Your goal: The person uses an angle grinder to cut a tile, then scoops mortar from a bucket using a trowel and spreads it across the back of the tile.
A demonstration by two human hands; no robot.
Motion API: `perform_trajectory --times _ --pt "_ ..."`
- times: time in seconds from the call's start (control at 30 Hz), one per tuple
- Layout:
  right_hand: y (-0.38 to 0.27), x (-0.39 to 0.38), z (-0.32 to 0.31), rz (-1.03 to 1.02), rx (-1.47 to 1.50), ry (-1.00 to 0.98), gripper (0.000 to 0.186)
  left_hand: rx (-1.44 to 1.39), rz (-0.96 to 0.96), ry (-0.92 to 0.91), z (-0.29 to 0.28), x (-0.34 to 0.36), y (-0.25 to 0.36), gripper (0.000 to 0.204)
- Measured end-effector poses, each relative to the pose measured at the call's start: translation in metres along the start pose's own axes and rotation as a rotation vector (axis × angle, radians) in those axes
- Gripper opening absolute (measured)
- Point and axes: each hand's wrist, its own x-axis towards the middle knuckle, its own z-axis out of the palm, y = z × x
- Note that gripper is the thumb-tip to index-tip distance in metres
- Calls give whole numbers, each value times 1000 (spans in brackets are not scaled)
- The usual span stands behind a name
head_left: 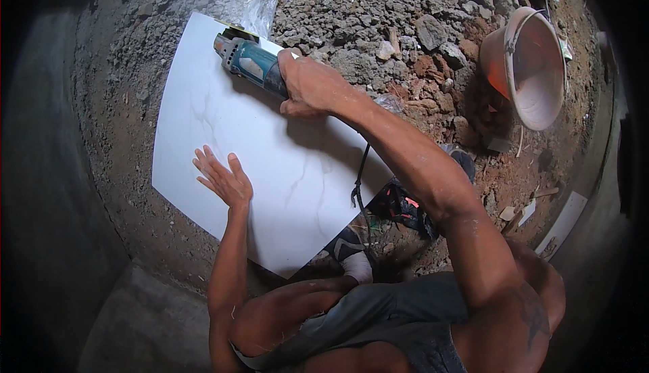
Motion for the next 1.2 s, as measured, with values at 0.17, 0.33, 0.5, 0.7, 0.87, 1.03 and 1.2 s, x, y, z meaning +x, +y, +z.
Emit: perform_trajectory --times 0.17,0.33,0.5,0.7,0.87,1.03,1.2 --pt "0 0 3 -8 16 16 61 15 -13 -41 0 0 0 71" --pt "0 0 4 -11 -40 26 61 4 3 -4 0 0 0 72" --pt "2 -2 3 -23 0 27 61 2 4 4 1 0 0 72" --pt "2 -6 2 -29 -23 31 60 -6 3 8 0 0 0 71" --pt "3 -9 0 -13 -25 24 59 17 -13 -35 0 0 1 70" --pt "4 -11 0 6 -23 1 62 8 6 2 0 -1 0 70" --pt "4 -14 -2 14 2 1 60 0 17 5 1 0 -1 72"
